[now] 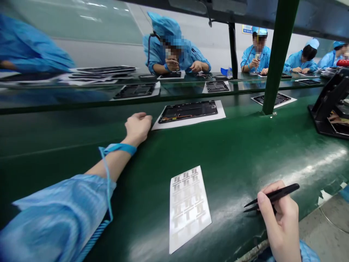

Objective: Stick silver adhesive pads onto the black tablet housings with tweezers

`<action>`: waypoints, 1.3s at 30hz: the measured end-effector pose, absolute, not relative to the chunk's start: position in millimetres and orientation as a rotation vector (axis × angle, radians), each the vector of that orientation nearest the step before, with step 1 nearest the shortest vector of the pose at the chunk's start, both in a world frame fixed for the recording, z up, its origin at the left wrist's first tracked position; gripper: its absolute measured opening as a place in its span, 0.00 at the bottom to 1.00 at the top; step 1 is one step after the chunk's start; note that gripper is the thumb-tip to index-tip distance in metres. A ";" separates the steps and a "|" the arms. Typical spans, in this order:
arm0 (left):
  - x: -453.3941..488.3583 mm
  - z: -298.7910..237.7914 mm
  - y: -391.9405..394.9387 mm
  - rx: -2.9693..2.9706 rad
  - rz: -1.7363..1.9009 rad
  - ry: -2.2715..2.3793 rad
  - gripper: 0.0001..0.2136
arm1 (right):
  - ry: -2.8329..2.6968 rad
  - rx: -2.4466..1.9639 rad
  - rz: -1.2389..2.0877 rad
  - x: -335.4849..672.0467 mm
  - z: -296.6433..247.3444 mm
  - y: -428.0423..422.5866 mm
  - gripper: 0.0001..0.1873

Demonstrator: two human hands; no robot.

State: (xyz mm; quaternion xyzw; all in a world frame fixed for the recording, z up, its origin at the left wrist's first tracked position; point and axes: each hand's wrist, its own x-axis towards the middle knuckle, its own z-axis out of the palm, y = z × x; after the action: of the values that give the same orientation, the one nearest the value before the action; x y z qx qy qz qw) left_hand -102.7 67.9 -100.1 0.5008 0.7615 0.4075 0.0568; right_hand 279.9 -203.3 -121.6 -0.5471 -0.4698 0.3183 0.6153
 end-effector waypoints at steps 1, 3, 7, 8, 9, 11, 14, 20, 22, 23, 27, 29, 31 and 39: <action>-105.5 -101.3 66.7 1.520 1.218 2.343 0.16 | -1.060 -1.271 0.743 277.8 -120.3 -203.9 0.14; -105.4 -101.5 66.5 1.533 1.210 2.367 0.16 | -1.053 -1.274 0.756 274.8 -117.9 -204.5 0.14; -88.4 -103.2 58.6 1.839 1.158 2.202 0.15 | -1.045 -1.288 0.756 273.9 -115.9 -202.9 0.14; -82.7 -104.9 51.2 1.942 1.148 2.125 0.15 | -1.045 -1.294 0.752 274.2 -116.1 -202.6 0.15; -77.0 -107.1 40.7 2.048 1.135 2.033 0.15 | -1.046 -1.298 0.750 274.4 -116.6 -202.6 0.15; -66.2 -111.7 11.3 2.255 1.107 1.808 0.14 | -1.056 -1.312 0.749 275.0 -118.5 -203.4 0.16; -50.0 -116.0 -43.2 2.521 1.058 1.424 0.13 | -1.157 -1.349 0.719 278.2 -120.5 -203.3 0.20; -12.5 -111.2 -101.9 2.847 0.812 0.782 0.13 | -1.935 -1.223 0.285 296.7 -99.2 -169.0 0.16; -4.7 -108.8 -102.3 2.884 0.750 0.736 0.12 | -2.225 -1.225 0.126 299.0 -90.1 -145.2 0.14; -2.6 -108.1 -101.4 2.888 0.741 0.746 0.12 | -2.352 -1.267 0.071 297.9 -87.5 -131.1 0.13; -1.8 -107.8 -99.7 2.888 0.731 0.783 0.12 | -2.555 -1.488 -0.035 278.4 -91.9 -59.6 0.07; -3.0 -108.1 -100.6 2.889 0.718 0.780 0.13 | -2.513 -1.563 -0.070 263.1 -96.8 -17.0 0.08; -3.9 -108.2 -101.6 2.883 0.710 0.787 0.13 | -2.459 -1.633 -0.102 248.1 -98.9 25.6 0.11; -3.4 -105.1 -105.6 2.844 0.689 0.849 0.14 | -2.186 -1.942 -0.212 235.0 -94.0 134.2 0.19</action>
State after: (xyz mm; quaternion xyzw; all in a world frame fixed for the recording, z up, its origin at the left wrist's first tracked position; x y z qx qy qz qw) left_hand -3.4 -105.6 -105.1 0.9324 0.2782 0.2258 0.0471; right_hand 235.0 134.2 -94.0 -0.6587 -0.7415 -0.0720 0.1049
